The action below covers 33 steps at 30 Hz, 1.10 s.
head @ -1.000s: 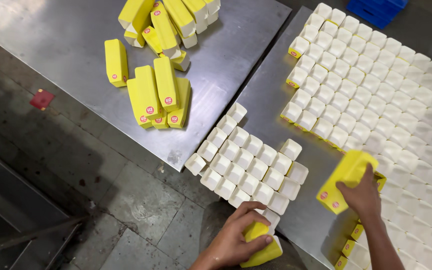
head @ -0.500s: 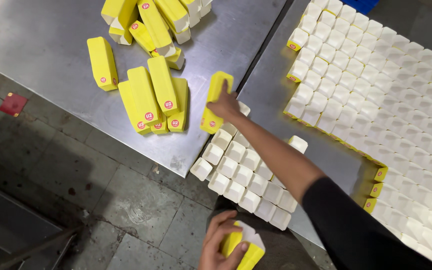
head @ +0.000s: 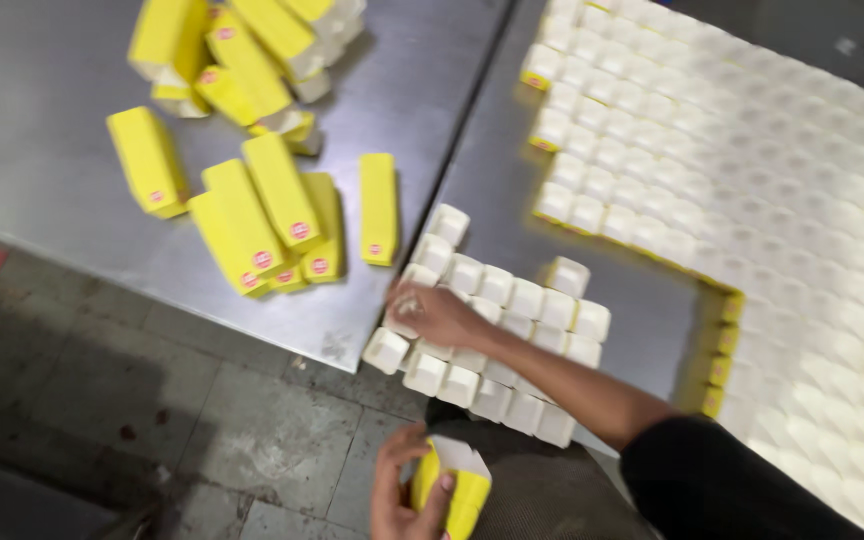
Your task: The person picks up yellow foam box halves from a pile, opens them by hand, fits white trays into the boxes, and stacks the assembled boxes on the stainless steel work table. They also slide and arrange loose white trays into rows on the table as they work.
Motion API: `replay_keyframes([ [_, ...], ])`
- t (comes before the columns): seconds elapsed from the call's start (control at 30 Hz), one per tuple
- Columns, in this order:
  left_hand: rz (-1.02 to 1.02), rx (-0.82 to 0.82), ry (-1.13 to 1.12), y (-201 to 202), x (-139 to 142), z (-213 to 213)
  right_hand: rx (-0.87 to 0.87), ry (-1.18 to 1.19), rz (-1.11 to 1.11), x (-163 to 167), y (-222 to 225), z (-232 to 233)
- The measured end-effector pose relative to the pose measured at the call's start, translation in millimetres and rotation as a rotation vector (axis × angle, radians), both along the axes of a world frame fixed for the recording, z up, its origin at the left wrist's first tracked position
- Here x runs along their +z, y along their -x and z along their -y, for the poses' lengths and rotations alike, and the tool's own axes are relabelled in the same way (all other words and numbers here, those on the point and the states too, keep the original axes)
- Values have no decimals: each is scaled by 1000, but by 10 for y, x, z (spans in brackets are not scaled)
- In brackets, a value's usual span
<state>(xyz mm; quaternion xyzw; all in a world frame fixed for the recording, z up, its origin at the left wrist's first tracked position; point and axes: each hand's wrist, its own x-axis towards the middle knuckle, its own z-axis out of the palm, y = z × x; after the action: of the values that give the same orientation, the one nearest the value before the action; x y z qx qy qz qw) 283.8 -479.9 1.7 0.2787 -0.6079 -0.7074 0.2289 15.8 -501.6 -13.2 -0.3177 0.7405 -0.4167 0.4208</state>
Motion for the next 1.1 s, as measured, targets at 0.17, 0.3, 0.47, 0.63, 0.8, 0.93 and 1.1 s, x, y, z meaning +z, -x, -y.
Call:
replay_keyframes([
  [0.17, 160, -244, -97, 373, 274, -83, 89, 217, 407, 917, -536, -1742],
  [0.3, -26, -441, -146, 586, 295, -542, -140, 271, 477, 1139, -625, -2413],
  [0.47, -35, -502, -221, 643, 181, -1210, -214, 201, 382, 1146, -683, -3188],
  [0.63, 62, -514, -117, 579, 112, -1853, -149, 66, 21, 1239, -821, -3915],
  [0.8, 40, -409, -144, 607, 162, -2351, -255, 129, -191, 1191, -586, -4334],
  [0.93, 25, -491, -145, 675, 284, -2594, -48, 13, 152, 1330, -669, -4630],
  [1.1, 14, -501, -121, 732, 435, -2783, -107, 96, 230, 1409, -707, -4837],
])
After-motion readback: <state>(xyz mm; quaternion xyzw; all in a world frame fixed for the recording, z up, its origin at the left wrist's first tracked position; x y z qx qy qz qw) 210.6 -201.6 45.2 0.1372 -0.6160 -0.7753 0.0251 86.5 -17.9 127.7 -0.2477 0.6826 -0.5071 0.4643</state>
